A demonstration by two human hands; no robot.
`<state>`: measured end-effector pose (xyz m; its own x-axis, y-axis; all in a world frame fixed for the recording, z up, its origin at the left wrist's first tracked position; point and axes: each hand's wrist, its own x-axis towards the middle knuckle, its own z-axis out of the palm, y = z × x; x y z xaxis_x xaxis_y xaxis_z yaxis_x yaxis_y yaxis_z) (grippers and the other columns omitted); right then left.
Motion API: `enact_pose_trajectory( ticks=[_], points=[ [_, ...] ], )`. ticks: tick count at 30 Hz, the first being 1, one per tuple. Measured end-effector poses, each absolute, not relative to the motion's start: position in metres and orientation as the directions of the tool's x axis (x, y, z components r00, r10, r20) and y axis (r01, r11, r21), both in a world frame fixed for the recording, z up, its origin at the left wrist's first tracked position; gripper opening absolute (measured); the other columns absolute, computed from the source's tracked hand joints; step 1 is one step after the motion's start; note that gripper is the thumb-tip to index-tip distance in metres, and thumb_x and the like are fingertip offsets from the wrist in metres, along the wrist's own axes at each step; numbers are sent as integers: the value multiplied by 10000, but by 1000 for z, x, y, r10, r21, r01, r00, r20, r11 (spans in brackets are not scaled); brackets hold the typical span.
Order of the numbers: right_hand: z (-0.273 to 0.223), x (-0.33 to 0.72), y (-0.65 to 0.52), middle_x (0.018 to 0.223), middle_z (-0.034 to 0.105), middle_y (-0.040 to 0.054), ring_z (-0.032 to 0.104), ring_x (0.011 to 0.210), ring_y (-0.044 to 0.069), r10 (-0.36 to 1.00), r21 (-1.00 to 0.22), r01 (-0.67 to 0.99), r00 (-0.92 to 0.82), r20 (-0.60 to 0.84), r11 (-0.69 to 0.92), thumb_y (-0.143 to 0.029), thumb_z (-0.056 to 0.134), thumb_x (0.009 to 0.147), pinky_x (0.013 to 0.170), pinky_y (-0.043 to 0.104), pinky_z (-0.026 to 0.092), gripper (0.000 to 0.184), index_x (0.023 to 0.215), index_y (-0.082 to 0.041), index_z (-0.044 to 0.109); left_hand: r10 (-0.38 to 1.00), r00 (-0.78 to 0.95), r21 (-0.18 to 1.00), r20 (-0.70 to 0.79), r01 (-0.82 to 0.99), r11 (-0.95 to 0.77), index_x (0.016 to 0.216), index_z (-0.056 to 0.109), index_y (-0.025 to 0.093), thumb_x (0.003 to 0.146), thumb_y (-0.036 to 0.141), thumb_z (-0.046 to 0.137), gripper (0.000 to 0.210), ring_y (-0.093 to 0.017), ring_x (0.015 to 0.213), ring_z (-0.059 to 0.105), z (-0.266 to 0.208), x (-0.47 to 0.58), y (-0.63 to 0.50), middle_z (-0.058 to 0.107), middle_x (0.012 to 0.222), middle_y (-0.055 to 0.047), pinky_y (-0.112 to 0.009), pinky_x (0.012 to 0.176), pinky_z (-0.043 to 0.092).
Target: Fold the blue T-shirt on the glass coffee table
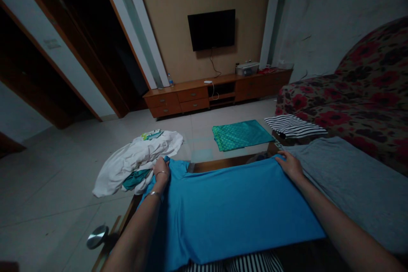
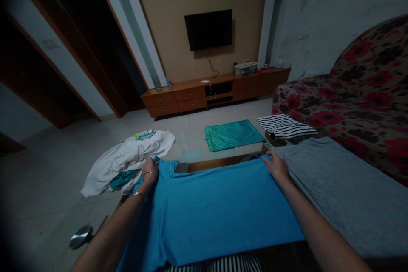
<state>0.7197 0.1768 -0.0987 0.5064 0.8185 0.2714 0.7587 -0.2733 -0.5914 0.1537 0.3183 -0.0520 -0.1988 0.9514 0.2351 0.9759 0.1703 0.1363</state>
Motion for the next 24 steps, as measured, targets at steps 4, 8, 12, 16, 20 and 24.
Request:
enact_pose_trajectory(
  ticks=[4, 8, 12, 16, 20, 24],
  points=[
    [-87, 701, 163, 1200, 602, 200, 539, 1120, 303, 833, -417, 882, 393, 390, -221, -337, 396, 890, 966, 434, 408, 473, 1258, -78, 541, 930, -201, 147, 308, 976, 162, 1203, 476, 65, 899, 321, 462, 398, -291, 1163, 481, -40, 170, 301, 534, 1215, -199, -391, 937, 393],
    [-89, 672, 144, 1339, 532, 160, 430, 1277, 281, 910, -268, 963, 122, 396, -13, -375, 313, 945, 1070, 425, 333, 505, 1301, -93, 531, 916, 56, 70, 398, 993, -91, 1401, 340, 110, 920, 364, 437, 553, -272, 1359, 297, -33, 171, 248, 339, 1479, -163, -413, 1081, 287],
    [-103, 658, 134, 1431, 453, 131, 352, 1353, 277, 950, -221, 975, 50, 308, 21, -406, 338, 943, 1102, 435, 301, 518, 1330, -113, 518, 942, 231, 13, 243, 970, -241, 1454, 311, 152, 949, 422, 337, 573, -269, 1399, 269, -44, 144, 184, 293, 1532, -126, -460, 1094, 281],
    [-108, 666, 133, 1443, 443, 113, 342, 1365, 271, 965, -201, 980, 42, 259, 11, -385, 357, 938, 1101, 459, 294, 502, 1357, -146, 497, 966, 247, -36, 75, 969, -245, 1485, 268, 180, 942, 474, 321, 620, -269, 1424, 234, -60, 116, 147, 262, 1545, -110, -491, 1122, 229],
    [-106, 680, 129, 1450, 434, 114, 352, 1362, 261, 966, -189, 982, 31, 257, 19, -374, 346, 941, 1105, 445, 293, 500, 1355, -137, 497, 952, 300, -78, 62, 952, -295, 1494, 247, 188, 936, 505, 332, 647, -254, 1434, 210, -61, 104, 140, 215, 1556, -97, -468, 1137, 216],
    [-104, 689, 124, 1441, 446, 114, 369, 1351, 260, 965, -200, 980, 38, 260, 16, -360, 359, 934, 1096, 437, 310, 487, 1338, -139, 515, 931, 360, -90, 56, 931, -355, 1489, 256, 218, 930, 517, 355, 642, -244, 1430, 224, -55, 94, 142, 222, 1554, -82, -440, 1136, 227]
  ],
)
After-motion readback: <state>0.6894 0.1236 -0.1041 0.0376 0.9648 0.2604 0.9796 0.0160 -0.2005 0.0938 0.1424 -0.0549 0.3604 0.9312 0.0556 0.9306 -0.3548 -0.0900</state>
